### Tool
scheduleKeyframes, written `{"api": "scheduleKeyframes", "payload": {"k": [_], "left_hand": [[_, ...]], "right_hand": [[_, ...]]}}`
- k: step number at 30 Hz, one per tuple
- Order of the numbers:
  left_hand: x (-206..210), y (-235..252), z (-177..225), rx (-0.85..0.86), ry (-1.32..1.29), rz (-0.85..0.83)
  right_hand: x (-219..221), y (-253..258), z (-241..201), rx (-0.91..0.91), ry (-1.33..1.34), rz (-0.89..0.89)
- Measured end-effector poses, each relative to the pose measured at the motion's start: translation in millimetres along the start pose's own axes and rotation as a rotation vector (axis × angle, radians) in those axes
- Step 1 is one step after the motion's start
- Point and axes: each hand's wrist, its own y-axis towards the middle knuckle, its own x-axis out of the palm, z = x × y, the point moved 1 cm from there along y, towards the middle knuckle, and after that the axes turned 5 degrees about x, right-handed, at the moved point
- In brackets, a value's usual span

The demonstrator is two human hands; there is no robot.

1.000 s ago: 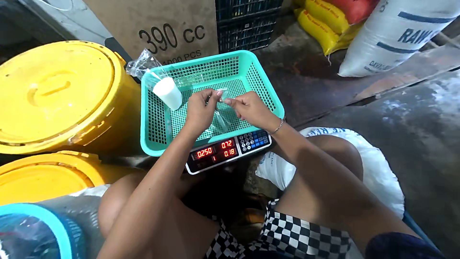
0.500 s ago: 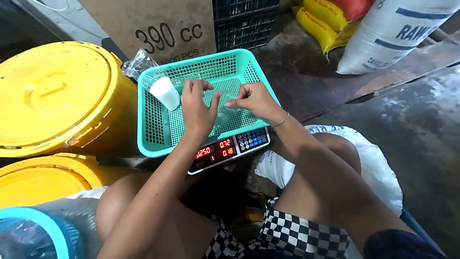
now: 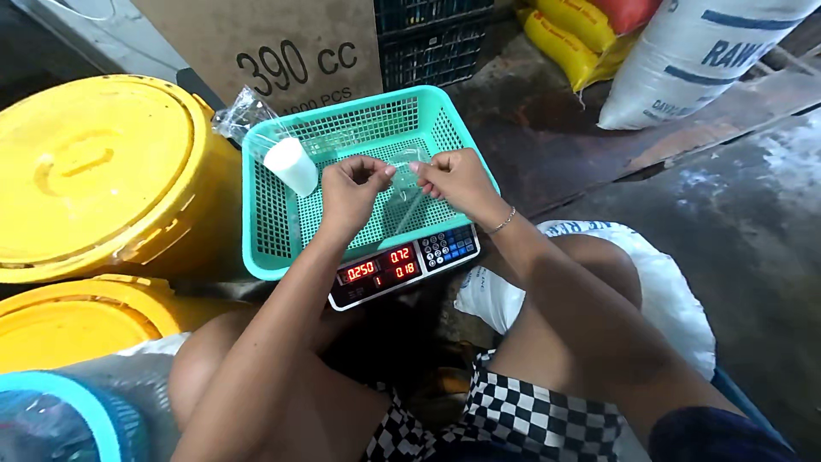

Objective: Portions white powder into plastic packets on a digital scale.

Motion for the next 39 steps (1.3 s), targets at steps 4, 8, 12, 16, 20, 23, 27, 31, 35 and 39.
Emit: {"api": "scheduleKeyframes", "payload": {"k": [4, 8, 12, 16, 20, 23, 27, 31, 35, 39], "left_hand": [[2, -3, 5, 0.194, 0.260, -0.125], [16, -13, 13, 0.276, 0.556, -0.105], [22, -15, 21, 0.100, 0.807, -0.081], [8, -6, 22, -0.069, 0.685, -0.084], [10, -4, 13, -0.195, -0.015, -0.019], [10, 0, 10, -0.469, -0.545, -0.006], [1, 5, 0, -0.461, -0.747, -0.170], [7, 4, 0, -0.247, -0.163, -0.198], [18, 0, -1, -0.249, -0.037, -0.095], [18, -1, 5, -0.244, 0.077, -0.074]], "right_hand": [[3, -9, -3, -0.280, -0.307, 0.126], [17, -9, 6, -0.524, -0.373, 0.173], [21, -15, 1, -0.531, -0.422, 0.159], [2, -10, -3, -0.313, -0.473, 0.242], [-6, 2, 5, -0.067, -0.016, 0.084], [-9, 1, 2, 0.194, 0.488, -0.143], [-17, 6, 4, 0.372, 0.856, -0.282], [-16, 1, 1, 0.287, 0.842, -0.286], [-8, -7, -5, 0.038, 0.482, -0.349], [-4, -11, -9, -0.005, 0.299, -0.304]]}}
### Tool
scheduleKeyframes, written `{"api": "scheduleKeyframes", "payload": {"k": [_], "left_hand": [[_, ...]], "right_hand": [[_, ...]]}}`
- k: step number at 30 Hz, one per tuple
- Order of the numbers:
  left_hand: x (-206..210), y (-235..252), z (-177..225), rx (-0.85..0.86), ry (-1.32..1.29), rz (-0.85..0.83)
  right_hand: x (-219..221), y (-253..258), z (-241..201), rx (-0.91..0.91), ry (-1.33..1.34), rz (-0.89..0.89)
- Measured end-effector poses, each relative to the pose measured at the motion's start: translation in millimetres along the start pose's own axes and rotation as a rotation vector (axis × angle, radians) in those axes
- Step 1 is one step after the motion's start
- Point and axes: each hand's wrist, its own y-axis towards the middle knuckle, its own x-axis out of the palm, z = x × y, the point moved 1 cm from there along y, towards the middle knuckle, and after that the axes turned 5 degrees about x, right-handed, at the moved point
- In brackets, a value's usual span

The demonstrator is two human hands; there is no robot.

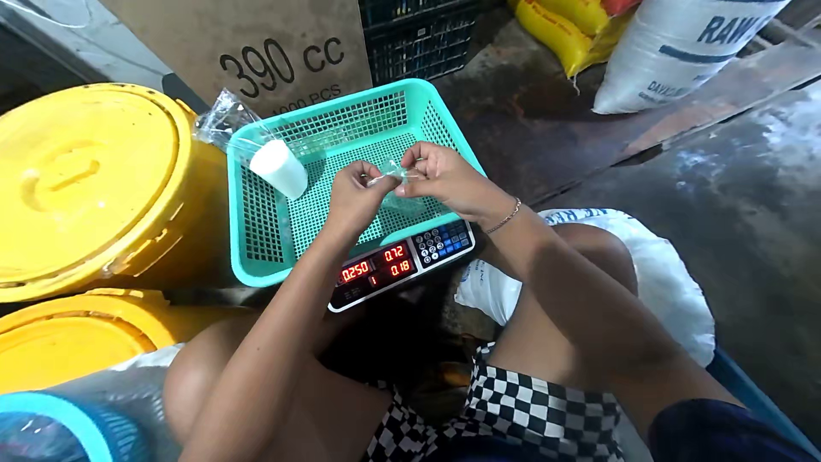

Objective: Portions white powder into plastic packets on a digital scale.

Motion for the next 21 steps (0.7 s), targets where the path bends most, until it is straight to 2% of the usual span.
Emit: {"api": "scheduleKeyframes", "payload": {"k": [3, 5, 8, 10, 12, 14, 16, 17, 19, 21], "left_hand": [[4, -5, 6, 0.126, 0.406, 0.174], [4, -7, 4, 0.341, 0.579, 0.250], [2, -5, 4, 0.645, 0.669, 0.055], [6, -7, 5, 0.757, 0.672, -0.097], [9, -9, 6, 0.670, 0.686, -0.131], [9, -8, 8, 0.530, 0.688, -0.102], [9, -9, 11, 0.509, 0.663, -0.090], [10, -10, 13, 0.523, 0.645, -0.090], [12, -12, 16, 0.524, 0.625, -0.092], [13, -14, 20, 0.484, 0.636, -0.128]], "right_hand": [[7, -2, -1, 0.028, -0.082, 0.051], [9, -3, -1, 0.005, -0.244, 0.135], [3, -2, -1, -0.035, -0.614, 0.318], [-2, -1, -1, -0.045, -0.756, 0.392], [-10, 1, 1, -0.135, -0.797, 0.375], [-20, 1, 4, -0.319, -0.751, 0.258], [-23, -2, 2, -0.453, -0.797, 0.137], [-22, -4, 0, -0.453, -0.900, 0.112], [-17, -7, -3, -0.324, -1.128, 0.043], [-14, -11, -3, -0.249, -1.180, -0.042]]}}
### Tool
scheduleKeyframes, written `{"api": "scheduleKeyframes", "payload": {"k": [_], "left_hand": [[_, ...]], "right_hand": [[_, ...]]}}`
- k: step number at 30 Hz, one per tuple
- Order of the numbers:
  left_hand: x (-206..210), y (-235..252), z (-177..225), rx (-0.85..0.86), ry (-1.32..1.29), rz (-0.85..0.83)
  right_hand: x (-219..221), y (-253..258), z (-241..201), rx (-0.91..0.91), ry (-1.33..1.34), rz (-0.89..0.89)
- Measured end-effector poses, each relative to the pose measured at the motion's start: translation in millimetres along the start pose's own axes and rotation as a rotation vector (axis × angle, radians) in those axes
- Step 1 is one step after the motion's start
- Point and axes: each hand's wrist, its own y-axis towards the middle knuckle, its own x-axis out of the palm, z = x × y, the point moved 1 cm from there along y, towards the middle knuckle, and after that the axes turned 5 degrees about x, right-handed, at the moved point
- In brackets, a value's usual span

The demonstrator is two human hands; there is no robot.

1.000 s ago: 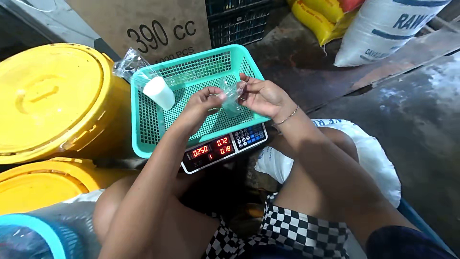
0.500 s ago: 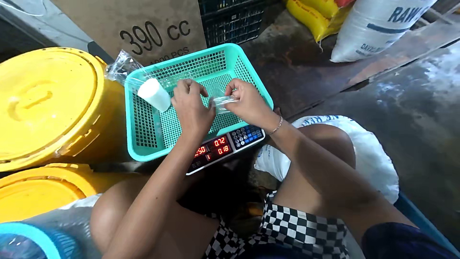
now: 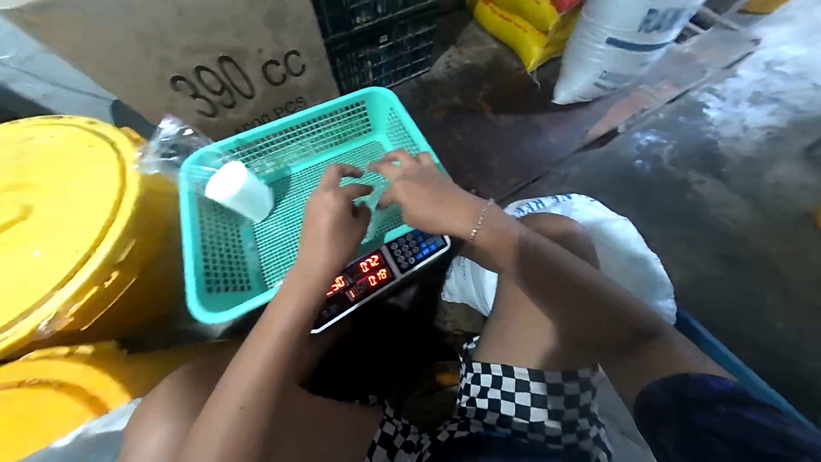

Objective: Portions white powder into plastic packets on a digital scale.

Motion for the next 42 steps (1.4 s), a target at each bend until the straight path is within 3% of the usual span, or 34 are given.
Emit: {"api": "scheduleKeyframes", "payload": {"k": [5, 8, 10, 13, 15, 18, 22, 26, 31, 35, 39, 42], "left_hand": [[0, 9, -2, -0.019, -0.019, -0.108], [2, 15, -10, -0.090, -0.062, -0.125], [4, 16, -15, -0.151, -0.064, -0.157], [4, 18, -15, -0.262, -0.030, -0.232], [3, 18, -15, -0.303, 0.000, -0.265], [0, 18, -18, -0.277, -0.006, -0.271], [1, 17, -16, -0.099, -0.060, -0.263], [-2, 21, -7, -0.053, -0.112, -0.256], [-1, 21, -14, 0.049, -0.151, -0.265], [4, 21, -16, 0.029, -0.165, -0.252], [8, 17, -13, -0.003, -0.094, -0.230], [9, 19, -10, -0.006, -0.080, -0.228]], "right_hand": [[-34, -58, 46, -0.016, 0.285, 0.249], [-61, -131, 105, 0.315, 0.249, 0.342], [-54, -188, 148, 0.688, 0.162, 0.250], [8, -269, 197, 1.106, 0.014, -0.185], [67, -316, 210, 1.192, -0.001, -0.396], [108, -348, 189, 1.259, 0.040, -0.607], [143, -381, 178, 1.171, 0.080, -0.472], [148, -398, 174, 1.115, 0.206, -0.334], [119, -395, 195, 1.337, 0.172, -0.063], [153, -353, 236, 1.433, 0.088, 0.164], [178, -273, 250, 1.409, 0.209, 0.090], [186, -264, 254, 1.457, 0.401, 0.160]]}}
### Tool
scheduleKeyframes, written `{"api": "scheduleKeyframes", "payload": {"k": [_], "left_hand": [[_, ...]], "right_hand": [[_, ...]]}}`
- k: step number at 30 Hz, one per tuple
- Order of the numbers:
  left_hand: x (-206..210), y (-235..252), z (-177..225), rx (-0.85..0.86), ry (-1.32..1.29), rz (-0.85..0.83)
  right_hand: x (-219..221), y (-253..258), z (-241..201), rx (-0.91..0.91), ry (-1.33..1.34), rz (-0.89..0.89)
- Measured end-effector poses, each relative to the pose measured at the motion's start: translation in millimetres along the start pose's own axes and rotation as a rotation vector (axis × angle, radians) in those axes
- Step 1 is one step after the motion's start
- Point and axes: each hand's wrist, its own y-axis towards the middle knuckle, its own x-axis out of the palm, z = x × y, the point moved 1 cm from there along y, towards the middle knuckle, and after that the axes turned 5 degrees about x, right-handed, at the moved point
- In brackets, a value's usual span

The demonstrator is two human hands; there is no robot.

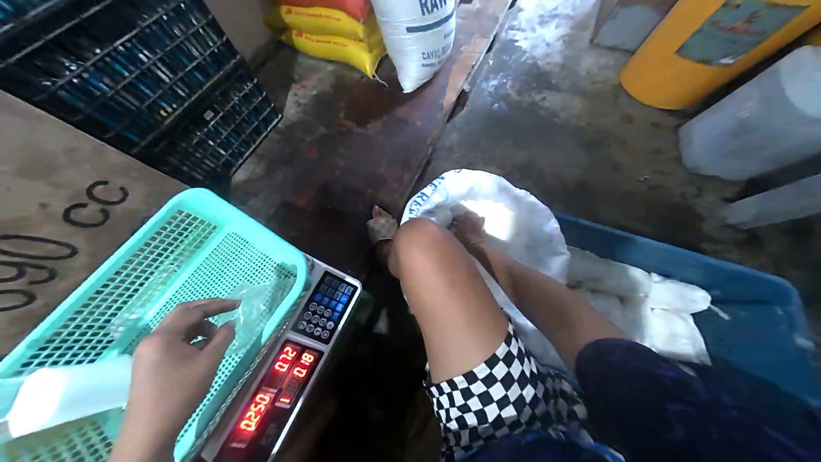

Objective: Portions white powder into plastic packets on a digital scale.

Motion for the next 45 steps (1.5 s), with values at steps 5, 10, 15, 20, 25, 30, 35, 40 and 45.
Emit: {"api": "scheduleKeyframes", "payload": {"k": [5, 10, 15, 20, 25, 30, 35, 40, 45], "left_hand": [[-1, 3, 0, 0.007, 0.006, 0.054], [2, 5, 2, -0.029, 0.041, 0.064], [2, 4, 12, -0.095, 0.086, 0.083], [5, 4, 13, -0.060, 0.077, 0.117], [6, 6, 13, -0.057, 0.041, 0.131], [6, 7, 25, -0.215, 0.047, 0.120], [8, 10, 26, -0.202, -0.004, 0.103], [7, 12, 29, -0.199, -0.064, 0.096], [9, 12, 32, -0.118, -0.118, 0.110]], "right_hand": [[-15, -23, 22, 0.009, 0.153, 0.045], [-35, -61, 43, -0.041, 0.315, 0.090], [-52, -77, 61, -0.066, 0.281, 0.144], [-53, -76, 86, -0.127, 0.379, 0.195], [-73, -88, 77, -0.129, 0.415, 0.220], [-114, -95, 38, -0.229, 0.352, 0.264], [-148, -105, -24, -0.493, 0.282, 0.327], [-162, -138, -104, -0.535, 0.373, 0.152], [-152, -174, -163, -0.744, 0.365, -0.003]]}}
